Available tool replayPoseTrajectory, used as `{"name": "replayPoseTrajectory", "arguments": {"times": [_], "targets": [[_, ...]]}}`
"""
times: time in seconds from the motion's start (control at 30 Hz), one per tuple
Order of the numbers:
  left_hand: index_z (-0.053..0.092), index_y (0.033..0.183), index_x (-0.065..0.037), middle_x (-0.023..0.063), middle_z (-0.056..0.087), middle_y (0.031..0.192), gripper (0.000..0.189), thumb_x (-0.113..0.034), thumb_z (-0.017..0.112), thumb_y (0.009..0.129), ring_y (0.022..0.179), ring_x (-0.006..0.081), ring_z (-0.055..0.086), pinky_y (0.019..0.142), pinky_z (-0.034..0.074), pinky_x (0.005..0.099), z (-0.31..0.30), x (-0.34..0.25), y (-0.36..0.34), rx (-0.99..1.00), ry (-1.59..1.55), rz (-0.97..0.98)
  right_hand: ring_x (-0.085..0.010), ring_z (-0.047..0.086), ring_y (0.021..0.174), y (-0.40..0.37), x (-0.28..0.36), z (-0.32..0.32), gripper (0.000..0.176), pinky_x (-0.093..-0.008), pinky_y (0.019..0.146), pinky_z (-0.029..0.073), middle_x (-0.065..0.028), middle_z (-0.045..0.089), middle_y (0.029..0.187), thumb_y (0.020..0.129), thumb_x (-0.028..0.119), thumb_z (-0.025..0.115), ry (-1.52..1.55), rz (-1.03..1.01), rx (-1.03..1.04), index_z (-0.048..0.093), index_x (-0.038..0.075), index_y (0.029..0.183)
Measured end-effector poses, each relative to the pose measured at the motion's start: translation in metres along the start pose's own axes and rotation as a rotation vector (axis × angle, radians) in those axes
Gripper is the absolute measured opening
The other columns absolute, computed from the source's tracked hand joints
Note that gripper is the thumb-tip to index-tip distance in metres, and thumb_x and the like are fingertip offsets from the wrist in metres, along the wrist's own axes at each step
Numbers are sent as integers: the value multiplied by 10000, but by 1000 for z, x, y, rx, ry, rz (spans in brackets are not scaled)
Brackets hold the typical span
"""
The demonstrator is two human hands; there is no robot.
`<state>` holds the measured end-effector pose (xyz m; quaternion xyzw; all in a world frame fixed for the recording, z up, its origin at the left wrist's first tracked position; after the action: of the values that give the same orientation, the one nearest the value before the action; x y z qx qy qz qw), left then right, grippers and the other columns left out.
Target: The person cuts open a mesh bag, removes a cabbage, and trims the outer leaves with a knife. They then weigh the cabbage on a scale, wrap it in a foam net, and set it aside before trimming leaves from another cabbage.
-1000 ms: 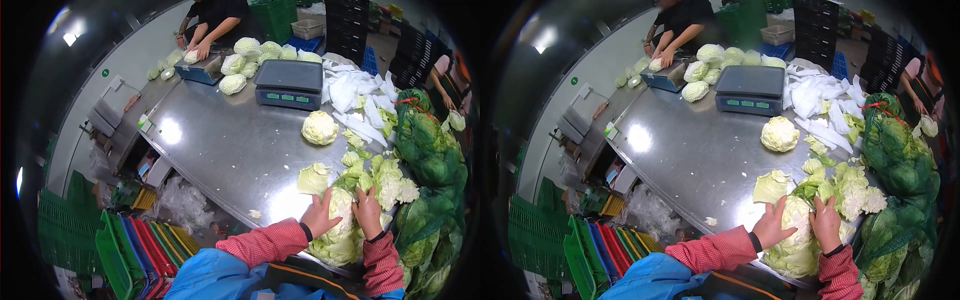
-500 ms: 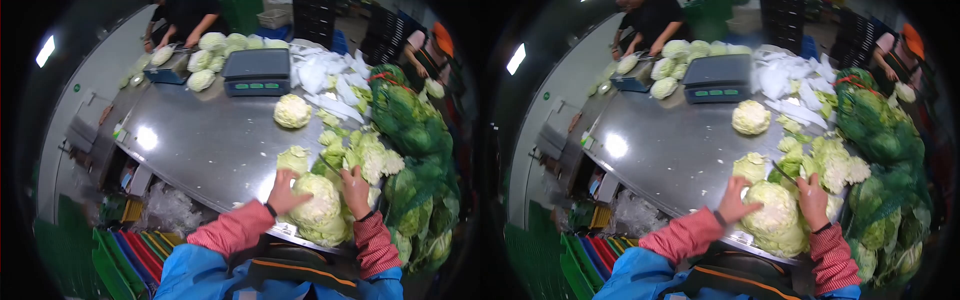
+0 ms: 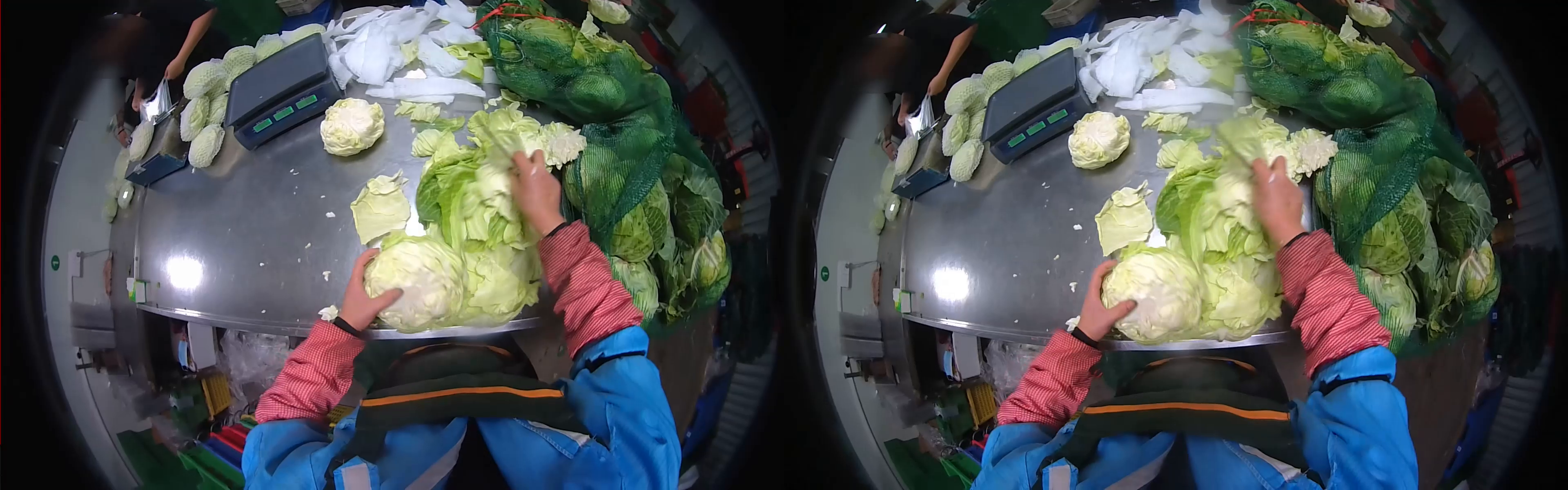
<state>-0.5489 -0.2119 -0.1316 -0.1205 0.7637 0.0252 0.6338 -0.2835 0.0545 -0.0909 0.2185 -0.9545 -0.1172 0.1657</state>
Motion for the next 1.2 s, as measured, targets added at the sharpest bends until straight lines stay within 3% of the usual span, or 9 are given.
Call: {"name": "replayPoseTrajectory", "arguments": {"times": [0.07, 0.17, 0.2, 0.27, 0.53, 0.87, 0.97, 1.1, 1.2], "targets": [[397, 1411, -54, 165, 504, 1291, 798, -175, 821, 746, 1182, 251, 534, 1010, 437, 349, -1, 24, -2, -124, -241, -111, -321, 651, 659, 10, -11, -4, 220, -413, 511, 528, -157, 529, 999, 912, 187, 600, -171, 37, -16, 551, 100, 1109], [379, 1424, -54, 142, 508, 1290, 794, -151, 806, 762, 1184, 221, 527, 1004, 437, 334, 5, 26, 1, -143, -271, -98, -320, 656, 659, -7, 52, -47, 613, -402, 510, 523, -198, 574, 970, 844, 473, 681, -46, -134, 86, 511, 127, 1322], [381, 1423, -51, 143, 508, 1293, 796, -154, 808, 759, 1188, 226, 525, 1012, 432, 338, 8, 10, 8, -130, -234, -66, -324, 657, 671, -21, 68, -38, 791, -401, 530, 524, -219, 594, 980, 784, 594, 689, 78, -177, 268, 469, 145, 1396], [387, 1418, -43, 143, 505, 1301, 798, -164, 812, 754, 1204, 236, 514, 1033, 414, 346, 14, -4, 25, -108, -189, 5, -373, 669, 770, -46, 100, -41, 871, -432, 646, 549, -238, 596, 1016, 724, 645, 716, 161, -230, 447, 466, 160, 1403], [415, 1404, -29, 161, 469, 1339, 814, -189, 816, 713, 1271, 277, 459, 1095, 348, 370, 27, 20, 54, -89, -89, 69, -336, 679, 839, -45, 45, 9, 508, -429, 734, 527, -180, 694, 939, 788, 461, 705, 584, -139, 493, 665, 95, 1139], [404, 1404, -13, 157, 468, 1344, 776, -159, 776, 738, 1274, 273, 456, 1095, 348, 379, 36, 18, 35, -215, -79, 91, -352, 675, 752, -33, 52, 23, 311, -446, 688, 528, -155, 694, 773, 835, 332, 657, 318, -11, 408, 674, 114, 1057], [386, 1405, 5, 152, 461, 1350, 769, -148, 757, 749, 1282, 270, 443, 1101, 339, 389, 44, 28, 9, -292, 104, 216, -349, 676, 745, -29, 46, 35, 299, -446, 667, 528, -151, 698, 776, 837, 334, 665, 277, 24, 330, 682, 114, 1038], [349, 1419, 17, 191, 438, 1368, 842, -166, 776, 717, 1296, 315, 429, 1099, 338, 406, 35, 34, -17, -246, -75, 52, -347, 671, 712, -29, 56, 19, 276, -443, 641, 521, -141, 697, 770, 837, 314, 672, 382, -84, 303, 684, 114, 1027], [345, 1425, 6, 211, 421, 1389, 897, -220, 805, 689, 1289, 332, 436, 1092, 343, 420, -8, -3, 4, -160, 412, 188, -347, 663, 680, -31, 82, -13, 251, -448, 621, 515, -131, 686, 733, 838, 289, 672, 467, -186, 292, 683, 120, 1023]]}}
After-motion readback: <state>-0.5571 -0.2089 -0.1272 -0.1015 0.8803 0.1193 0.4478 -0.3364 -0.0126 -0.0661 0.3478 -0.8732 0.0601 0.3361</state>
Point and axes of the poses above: each hand's wrist, its own y-axis towards the middle knuckle, its own z-axis out of the palm, x = y × z, the point moved 2 cm from there along y, towards the middle knuckle
